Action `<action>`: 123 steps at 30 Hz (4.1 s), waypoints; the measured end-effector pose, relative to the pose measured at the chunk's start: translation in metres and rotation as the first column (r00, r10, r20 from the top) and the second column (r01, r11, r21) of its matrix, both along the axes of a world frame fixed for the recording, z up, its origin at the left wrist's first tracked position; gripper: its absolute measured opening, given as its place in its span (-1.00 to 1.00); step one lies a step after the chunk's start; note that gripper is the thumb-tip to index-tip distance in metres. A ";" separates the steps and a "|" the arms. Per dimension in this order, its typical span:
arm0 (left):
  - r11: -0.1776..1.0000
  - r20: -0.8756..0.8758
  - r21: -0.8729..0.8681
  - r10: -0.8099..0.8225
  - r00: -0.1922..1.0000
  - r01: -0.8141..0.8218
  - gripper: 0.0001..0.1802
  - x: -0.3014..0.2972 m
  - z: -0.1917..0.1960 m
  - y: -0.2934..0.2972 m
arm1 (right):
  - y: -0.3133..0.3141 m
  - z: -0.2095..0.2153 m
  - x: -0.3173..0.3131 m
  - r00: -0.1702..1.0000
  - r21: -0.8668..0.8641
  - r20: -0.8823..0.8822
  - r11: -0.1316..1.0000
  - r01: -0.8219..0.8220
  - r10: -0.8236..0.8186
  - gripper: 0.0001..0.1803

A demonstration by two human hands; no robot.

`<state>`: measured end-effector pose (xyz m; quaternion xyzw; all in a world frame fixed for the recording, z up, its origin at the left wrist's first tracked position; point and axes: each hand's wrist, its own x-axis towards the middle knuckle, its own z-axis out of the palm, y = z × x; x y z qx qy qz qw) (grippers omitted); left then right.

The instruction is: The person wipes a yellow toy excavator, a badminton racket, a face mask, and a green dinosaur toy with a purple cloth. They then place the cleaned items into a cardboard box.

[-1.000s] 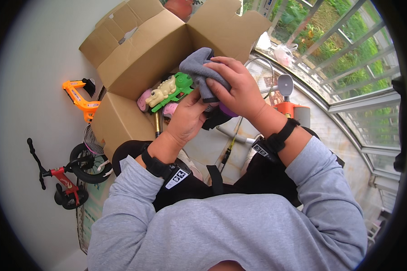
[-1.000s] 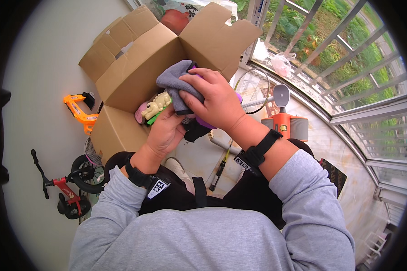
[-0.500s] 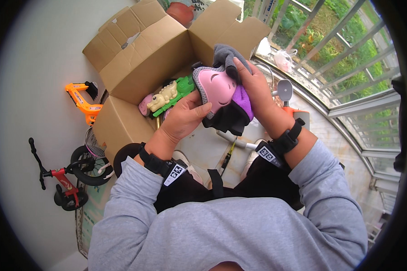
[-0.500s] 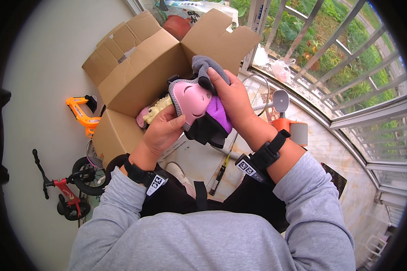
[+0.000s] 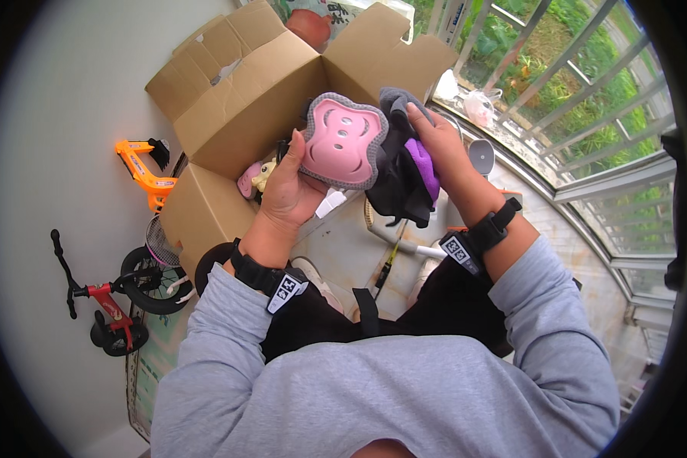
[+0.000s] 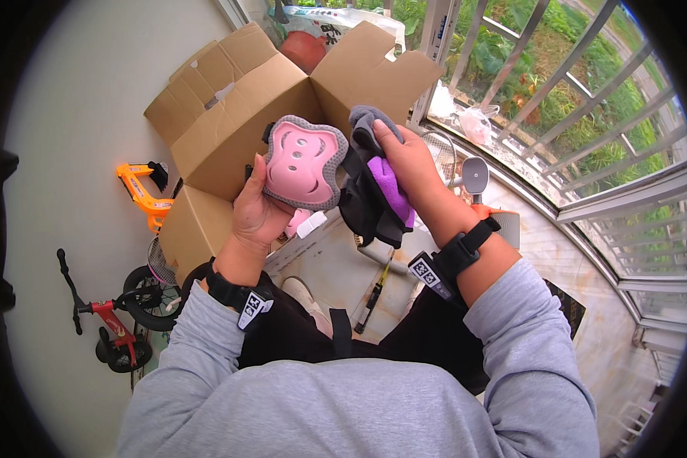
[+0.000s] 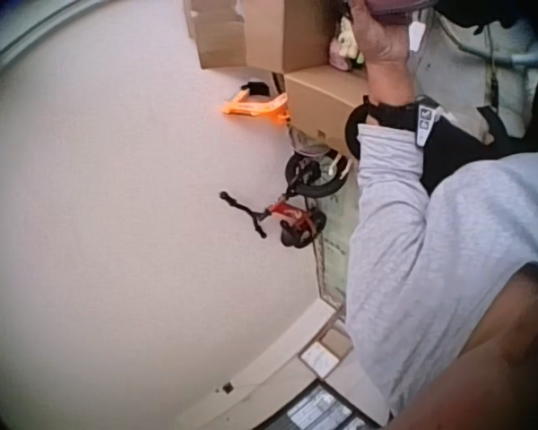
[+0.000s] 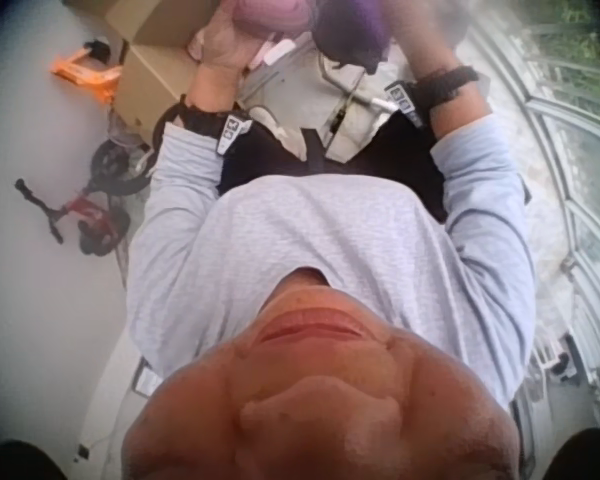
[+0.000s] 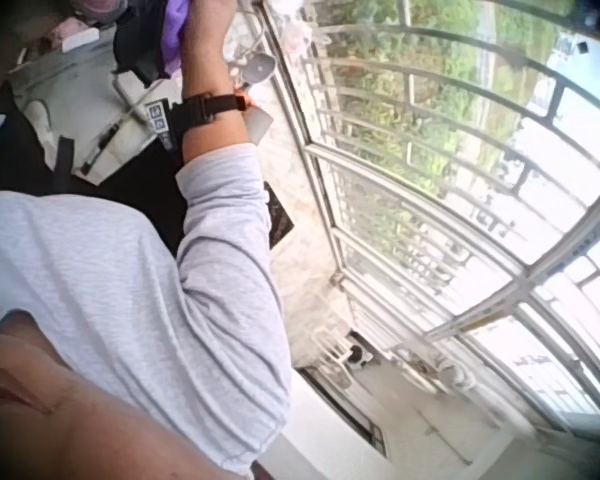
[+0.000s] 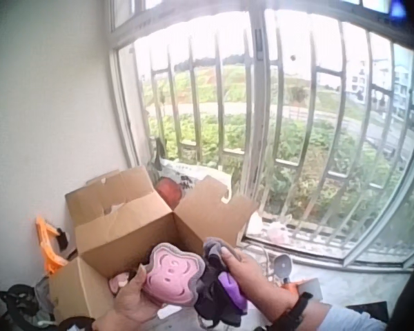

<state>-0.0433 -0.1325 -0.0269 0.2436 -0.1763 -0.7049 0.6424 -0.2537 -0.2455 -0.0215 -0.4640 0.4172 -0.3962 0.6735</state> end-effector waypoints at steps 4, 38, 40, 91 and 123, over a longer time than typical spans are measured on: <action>0.992 0.015 0.013 0.123 0.992 -0.123 -0.47 0.004 -0.001 -0.002 | -0.001 0.008 -0.003 0.980 -0.011 0.163 0.993 0.117 -0.114 -0.53; 0.999 0.318 -0.031 -0.022 0.948 0.033 -0.53 0.022 -0.004 -0.001 | 0.026 0.039 -0.003 0.882 -0.733 -0.447 0.503 -0.458 0.150 -0.33; 1.000 0.289 -0.018 -0.017 0.957 0.023 -0.57 0.024 -0.005 0.000 | 0.021 0.036 -0.007 0.916 -0.693 -0.373 0.613 -0.379 0.144 -0.40; 0.791 0.798 -0.603 0.596 0.095 0.104 -0.39 -0.041 0.013 0.014 | 0.062 0.040 0.016 0.987 -0.167 -0.080 0.974 -0.154 0.142 -0.75; 0.963 0.258 0.248 0.042 0.965 -0.108 -0.64 -0.012 -0.008 0.000 | 0.027 0.029 -0.005 0.889 -0.470 -0.458 0.844 -0.259 0.017 -0.70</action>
